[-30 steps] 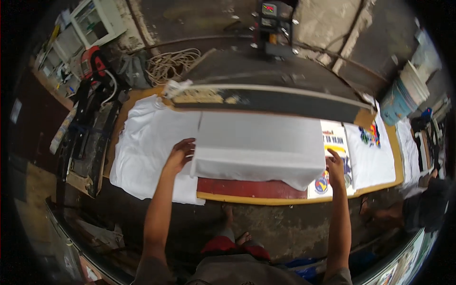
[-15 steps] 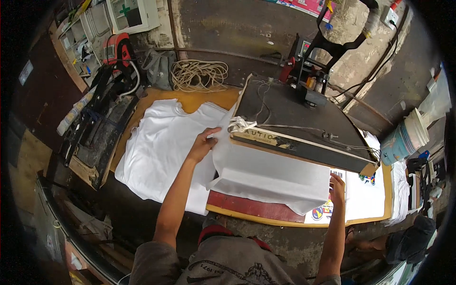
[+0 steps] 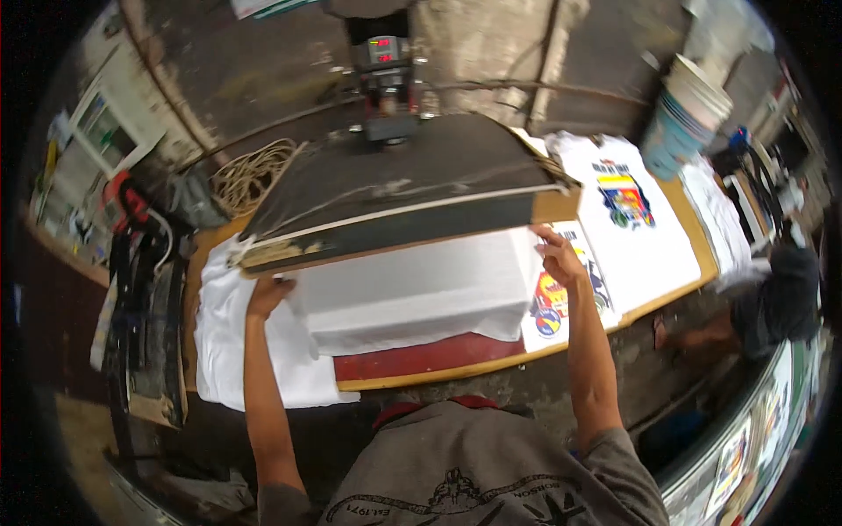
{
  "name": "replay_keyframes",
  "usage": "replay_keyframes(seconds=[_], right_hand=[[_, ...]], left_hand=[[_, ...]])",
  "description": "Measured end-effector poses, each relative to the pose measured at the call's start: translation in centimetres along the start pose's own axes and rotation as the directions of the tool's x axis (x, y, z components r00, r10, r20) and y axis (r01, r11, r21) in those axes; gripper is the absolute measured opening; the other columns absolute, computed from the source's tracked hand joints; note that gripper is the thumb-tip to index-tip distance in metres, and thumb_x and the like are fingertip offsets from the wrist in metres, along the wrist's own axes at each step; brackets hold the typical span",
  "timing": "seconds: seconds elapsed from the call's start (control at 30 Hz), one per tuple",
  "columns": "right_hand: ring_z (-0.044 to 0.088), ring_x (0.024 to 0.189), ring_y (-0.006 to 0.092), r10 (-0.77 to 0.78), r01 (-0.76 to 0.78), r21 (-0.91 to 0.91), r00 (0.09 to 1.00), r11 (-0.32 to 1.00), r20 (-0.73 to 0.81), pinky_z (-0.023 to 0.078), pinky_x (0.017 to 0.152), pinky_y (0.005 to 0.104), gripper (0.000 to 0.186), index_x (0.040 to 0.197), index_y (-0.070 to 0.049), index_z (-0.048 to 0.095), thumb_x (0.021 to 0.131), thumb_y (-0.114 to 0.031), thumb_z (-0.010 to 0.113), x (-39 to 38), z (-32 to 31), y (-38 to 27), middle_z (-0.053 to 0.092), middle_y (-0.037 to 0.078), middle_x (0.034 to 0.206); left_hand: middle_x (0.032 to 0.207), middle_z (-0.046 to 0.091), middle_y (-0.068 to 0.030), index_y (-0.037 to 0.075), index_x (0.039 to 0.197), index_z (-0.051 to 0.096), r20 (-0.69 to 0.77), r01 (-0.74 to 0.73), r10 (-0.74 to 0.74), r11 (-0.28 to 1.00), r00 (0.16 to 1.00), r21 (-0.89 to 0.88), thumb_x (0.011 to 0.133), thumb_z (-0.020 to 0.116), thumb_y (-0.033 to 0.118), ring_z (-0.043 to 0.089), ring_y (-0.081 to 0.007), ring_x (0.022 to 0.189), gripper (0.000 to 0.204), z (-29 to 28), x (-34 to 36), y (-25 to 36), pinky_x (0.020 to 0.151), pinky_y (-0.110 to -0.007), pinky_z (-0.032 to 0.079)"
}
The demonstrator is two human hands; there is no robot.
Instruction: The recorder is using a heat press machine to apply printed designs onto white t-shirts in a workshop setting.
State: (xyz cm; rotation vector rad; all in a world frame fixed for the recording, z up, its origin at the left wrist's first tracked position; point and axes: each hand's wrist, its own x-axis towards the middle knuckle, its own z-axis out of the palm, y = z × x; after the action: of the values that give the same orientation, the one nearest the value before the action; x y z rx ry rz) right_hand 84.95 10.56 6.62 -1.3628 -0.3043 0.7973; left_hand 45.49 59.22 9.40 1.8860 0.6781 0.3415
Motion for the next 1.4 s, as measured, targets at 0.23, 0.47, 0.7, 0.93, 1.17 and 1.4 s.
replay_keyframes(seconds=[0.23,0.47,0.7,0.93,1.17,1.4], right_hand=[[0.060,0.083,0.0148,-0.091,0.110,-0.176,0.990,0.978,0.112,0.050,0.070,0.0243,0.067,0.138,-0.001,0.044,0.075,0.015,0.055,-3.1,-0.1,-4.4,0.060,0.014,0.115],[0.062,0.086,0.0151,-0.085,0.104,-0.218,0.992,0.970,0.094,0.052,0.076,0.0273,0.071,0.142,-0.004,0.039,0.075,0.016,0.053,-3.4,-0.8,-3.7,0.062,0.013,0.113],[0.060,0.092,0.0153,-0.076,0.109,-0.322,0.991,0.941,0.114,0.049,0.079,0.0257,0.071,0.140,-0.005,0.043,0.072,0.013,0.053,-2.4,-1.2,-3.1,0.059,0.013,0.118],[0.061,0.094,0.0170,-0.042,0.047,-0.241,0.999,0.969,0.027,0.049,0.081,0.0272,0.064,0.135,0.001,0.044,0.073,0.015,0.052,-3.3,-1.2,-4.0,0.059,0.012,0.118],[0.035,0.046,0.0041,-0.095,0.037,-0.524,0.992,0.851,-0.085,0.025,0.041,0.0235,0.042,0.113,-0.002,0.057,0.071,-0.002,0.059,-2.8,-5.2,-2.9,0.050,-0.005,0.064],[0.046,0.052,0.0075,-0.242,0.347,-0.790,0.936,0.505,0.257,0.034,0.044,0.0230,0.029,0.100,-0.001,0.058,0.071,0.001,0.061,-1.7,-4.1,-1.0,0.049,-0.002,0.066]], left_hand=[[0.133,0.047,-0.0101,0.005,0.137,0.041,0.019,-0.040,0.039,0.997,0.999,0.064,0.072,0.063,-0.009,0.053,-0.0226,0.111,0.071,-0.3,1.0,-0.5,0.084,-0.033,0.048],[0.143,0.040,-0.0092,0.008,0.140,0.043,-0.033,-0.066,0.081,0.944,0.996,0.323,0.070,0.059,-0.012,0.046,-0.0235,0.123,0.074,0.1,1.2,1.2,0.086,-0.034,0.050],[0.125,0.055,-0.0075,0.013,0.139,0.043,-0.059,0.110,-0.123,0.977,0.991,-0.184,0.081,0.064,0.005,0.058,-0.0174,0.093,0.062,0.0,-0.1,-2.0,0.073,-0.029,0.050],[0.098,0.063,-0.0067,0.009,0.145,0.028,0.222,0.368,-0.381,0.368,0.898,-0.854,0.087,0.064,0.014,0.059,-0.0139,0.075,0.069,8.0,-7.5,-1.2,0.068,-0.026,0.050],[0.086,0.061,-0.0031,0.008,0.139,0.038,0.416,0.371,-0.095,0.659,0.904,-0.654,0.082,0.068,0.005,0.061,-0.0126,0.086,0.064,4.6,-7.2,-7.1,0.078,-0.024,0.051],[0.102,0.061,-0.0037,0.014,0.140,0.039,0.084,0.064,0.003,0.630,0.996,-0.774,0.089,0.064,0.019,0.059,-0.0110,0.090,0.057,4.8,5.7,-7.6,0.079,-0.026,0.051]])
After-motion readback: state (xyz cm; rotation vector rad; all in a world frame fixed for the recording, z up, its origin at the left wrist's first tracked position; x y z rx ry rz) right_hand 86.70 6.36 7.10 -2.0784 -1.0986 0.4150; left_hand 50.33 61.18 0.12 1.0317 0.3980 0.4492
